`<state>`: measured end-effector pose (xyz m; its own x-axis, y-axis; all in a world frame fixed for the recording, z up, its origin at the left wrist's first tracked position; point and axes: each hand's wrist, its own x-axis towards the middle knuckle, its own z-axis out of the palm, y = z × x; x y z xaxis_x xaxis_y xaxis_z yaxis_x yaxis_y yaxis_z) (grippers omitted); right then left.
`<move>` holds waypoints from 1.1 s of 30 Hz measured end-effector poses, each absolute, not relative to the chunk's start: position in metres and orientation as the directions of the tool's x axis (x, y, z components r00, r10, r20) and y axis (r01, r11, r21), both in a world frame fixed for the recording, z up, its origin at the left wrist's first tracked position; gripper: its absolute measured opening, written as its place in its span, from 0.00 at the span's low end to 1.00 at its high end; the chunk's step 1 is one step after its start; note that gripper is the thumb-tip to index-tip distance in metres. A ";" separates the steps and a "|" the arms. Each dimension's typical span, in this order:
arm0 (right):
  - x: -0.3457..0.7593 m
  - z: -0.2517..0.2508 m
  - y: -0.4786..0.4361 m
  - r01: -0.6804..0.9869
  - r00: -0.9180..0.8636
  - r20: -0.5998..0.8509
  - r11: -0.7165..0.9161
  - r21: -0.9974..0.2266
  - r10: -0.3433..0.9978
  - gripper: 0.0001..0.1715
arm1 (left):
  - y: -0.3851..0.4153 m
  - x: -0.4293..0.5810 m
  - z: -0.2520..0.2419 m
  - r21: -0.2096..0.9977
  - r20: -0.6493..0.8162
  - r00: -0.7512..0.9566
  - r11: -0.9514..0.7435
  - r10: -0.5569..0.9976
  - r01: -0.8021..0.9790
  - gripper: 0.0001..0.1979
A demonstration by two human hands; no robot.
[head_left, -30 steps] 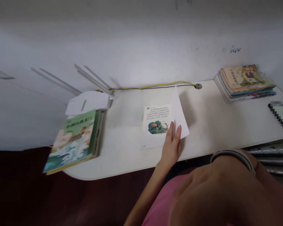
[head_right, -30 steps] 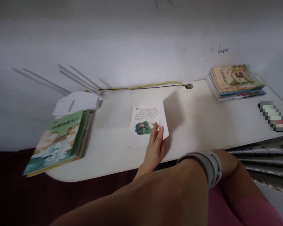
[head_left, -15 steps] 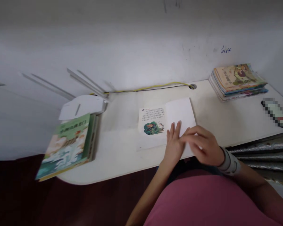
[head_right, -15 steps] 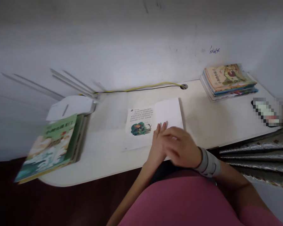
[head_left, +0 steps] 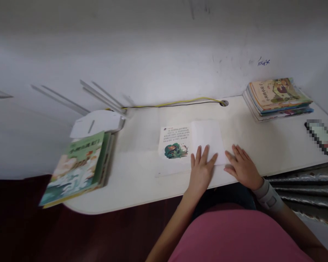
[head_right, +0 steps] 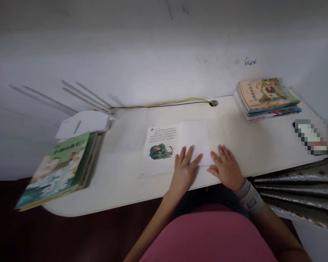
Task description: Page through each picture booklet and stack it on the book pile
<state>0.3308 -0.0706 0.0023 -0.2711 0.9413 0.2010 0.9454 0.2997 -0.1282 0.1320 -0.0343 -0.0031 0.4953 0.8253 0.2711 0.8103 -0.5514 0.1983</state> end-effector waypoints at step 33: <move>0.335 -0.006 -0.071 0.934 -0.286 0.220 0.323 -0.154 0.933 0.41 | -0.042 0.157 0.006 0.095 0.195 0.513 -0.537 0.836 0.838 0.22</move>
